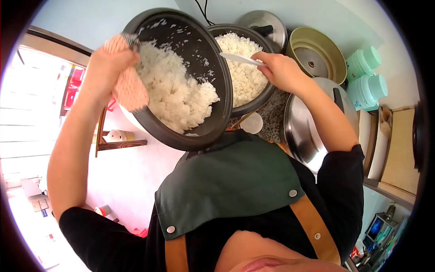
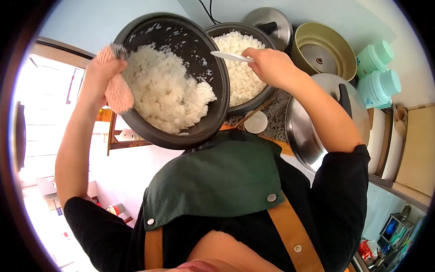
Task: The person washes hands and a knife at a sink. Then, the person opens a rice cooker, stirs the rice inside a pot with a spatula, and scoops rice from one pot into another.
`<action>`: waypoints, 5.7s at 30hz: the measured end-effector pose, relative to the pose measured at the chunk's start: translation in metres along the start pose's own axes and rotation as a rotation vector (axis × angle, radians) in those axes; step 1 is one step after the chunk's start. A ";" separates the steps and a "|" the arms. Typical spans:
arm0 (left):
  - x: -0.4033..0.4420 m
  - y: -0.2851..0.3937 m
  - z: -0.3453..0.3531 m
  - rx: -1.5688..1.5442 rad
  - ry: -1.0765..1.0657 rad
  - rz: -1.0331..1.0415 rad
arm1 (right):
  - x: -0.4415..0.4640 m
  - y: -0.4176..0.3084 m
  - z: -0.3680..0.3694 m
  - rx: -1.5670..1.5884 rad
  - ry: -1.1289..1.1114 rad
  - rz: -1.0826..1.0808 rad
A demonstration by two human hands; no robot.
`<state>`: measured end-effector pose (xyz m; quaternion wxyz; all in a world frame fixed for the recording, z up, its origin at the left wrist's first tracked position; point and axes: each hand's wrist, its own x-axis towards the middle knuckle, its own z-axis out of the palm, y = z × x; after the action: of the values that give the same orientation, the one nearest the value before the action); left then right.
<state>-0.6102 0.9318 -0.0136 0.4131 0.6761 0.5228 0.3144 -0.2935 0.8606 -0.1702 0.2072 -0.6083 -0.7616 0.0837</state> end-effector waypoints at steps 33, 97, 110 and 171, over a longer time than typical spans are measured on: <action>0.302 -0.079 0.046 0.277 -0.002 0.549 | 0.218 0.029 0.133 -0.430 -0.001 0.089; 0.244 0.005 0.095 0.480 0.105 1.002 | 0.099 0.032 0.102 -0.386 -0.029 -0.050; 0.236 0.027 0.079 0.423 0.199 1.048 | 0.172 0.123 0.099 -0.128 0.018 0.335; 0.233 0.020 0.035 0.396 0.250 0.777 | 0.201 0.019 0.097 -0.045 0.236 0.414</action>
<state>-0.5119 1.1469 -0.0135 0.0609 0.8450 0.3264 0.4192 -0.3525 1.0704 -0.2218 0.2596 -0.7615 -0.5929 0.0355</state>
